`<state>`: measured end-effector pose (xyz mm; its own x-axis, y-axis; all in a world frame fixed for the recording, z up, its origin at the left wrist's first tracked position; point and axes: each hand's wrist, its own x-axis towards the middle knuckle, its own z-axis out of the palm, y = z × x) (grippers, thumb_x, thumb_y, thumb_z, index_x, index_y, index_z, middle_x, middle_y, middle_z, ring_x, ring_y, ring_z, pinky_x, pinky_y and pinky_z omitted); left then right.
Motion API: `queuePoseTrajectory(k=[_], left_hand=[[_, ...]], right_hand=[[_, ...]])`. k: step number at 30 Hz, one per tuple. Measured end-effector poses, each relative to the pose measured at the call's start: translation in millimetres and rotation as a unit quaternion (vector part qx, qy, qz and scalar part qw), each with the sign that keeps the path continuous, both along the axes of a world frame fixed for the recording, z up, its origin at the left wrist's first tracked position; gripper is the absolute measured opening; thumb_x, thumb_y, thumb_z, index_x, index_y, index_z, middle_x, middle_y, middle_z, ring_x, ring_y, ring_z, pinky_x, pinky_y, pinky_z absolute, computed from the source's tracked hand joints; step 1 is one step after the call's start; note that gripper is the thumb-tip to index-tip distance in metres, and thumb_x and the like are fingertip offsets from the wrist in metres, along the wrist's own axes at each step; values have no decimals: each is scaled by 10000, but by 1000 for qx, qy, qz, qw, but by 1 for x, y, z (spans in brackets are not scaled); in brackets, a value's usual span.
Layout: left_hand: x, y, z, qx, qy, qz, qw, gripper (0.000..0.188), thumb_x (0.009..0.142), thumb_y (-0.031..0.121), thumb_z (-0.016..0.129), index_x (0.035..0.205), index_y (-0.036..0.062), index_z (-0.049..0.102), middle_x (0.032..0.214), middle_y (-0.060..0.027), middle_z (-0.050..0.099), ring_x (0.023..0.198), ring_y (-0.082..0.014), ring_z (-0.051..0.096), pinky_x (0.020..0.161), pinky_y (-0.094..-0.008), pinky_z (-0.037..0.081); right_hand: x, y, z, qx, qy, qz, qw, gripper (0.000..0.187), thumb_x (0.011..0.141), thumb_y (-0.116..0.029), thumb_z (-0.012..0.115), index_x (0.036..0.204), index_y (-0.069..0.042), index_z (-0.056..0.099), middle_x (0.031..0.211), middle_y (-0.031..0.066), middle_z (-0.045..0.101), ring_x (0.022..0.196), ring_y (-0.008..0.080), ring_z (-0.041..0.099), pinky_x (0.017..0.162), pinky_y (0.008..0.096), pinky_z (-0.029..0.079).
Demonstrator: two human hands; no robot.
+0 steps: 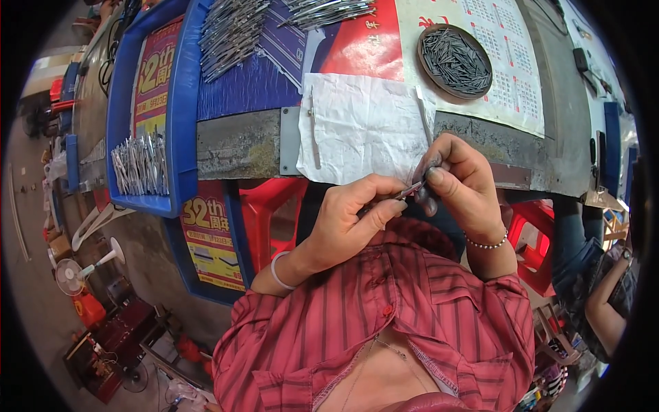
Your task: Manually assembling or inspecting small metal hardware components at a workbench in a workshop.
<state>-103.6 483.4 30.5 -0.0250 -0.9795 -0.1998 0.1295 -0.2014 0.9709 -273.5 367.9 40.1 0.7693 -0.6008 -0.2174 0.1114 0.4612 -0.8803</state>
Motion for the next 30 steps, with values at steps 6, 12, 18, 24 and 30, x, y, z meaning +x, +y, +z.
queuePoseTrajectory(k=[6,12,18,24,30], left_hand=[[0,-1,0,-20,-13,8,1000,185,916,55,570,1083,-24,571,818,-29,622,662,-37,525,588,-169,430],[2,-1,-2,-34,-34,11,999,175,913,60,576,1068,-22,583,806,-28,630,663,-37,536,581,-174,437],[-2,-5,-5,-129,-174,53,975,172,845,29,631,1010,-6,599,764,-87,622,617,-140,588,542,-248,451],[-2,-4,-4,-215,-278,73,933,180,803,7,660,972,3,599,765,-119,618,616,-236,618,531,-300,464],[0,-2,-6,-211,-236,65,946,169,818,18,656,980,7,611,775,-108,644,614,-210,633,535,-273,472]], right_hand=[[3,2,0,17,-30,-33,999,154,940,-144,538,937,-10,463,769,66,600,585,75,535,536,194,433],[5,3,-1,9,-27,-39,999,149,942,-137,536,945,-11,458,764,60,595,584,69,529,533,192,429],[6,7,1,-48,24,-45,998,139,943,-124,532,947,-7,457,756,50,587,585,57,521,535,184,427],[6,15,-1,-75,43,-81,993,134,947,-112,520,948,5,454,754,52,587,589,56,526,536,180,428],[7,22,-1,-56,25,-85,995,132,944,-104,523,945,11,457,771,54,580,607,57,528,541,179,425]])
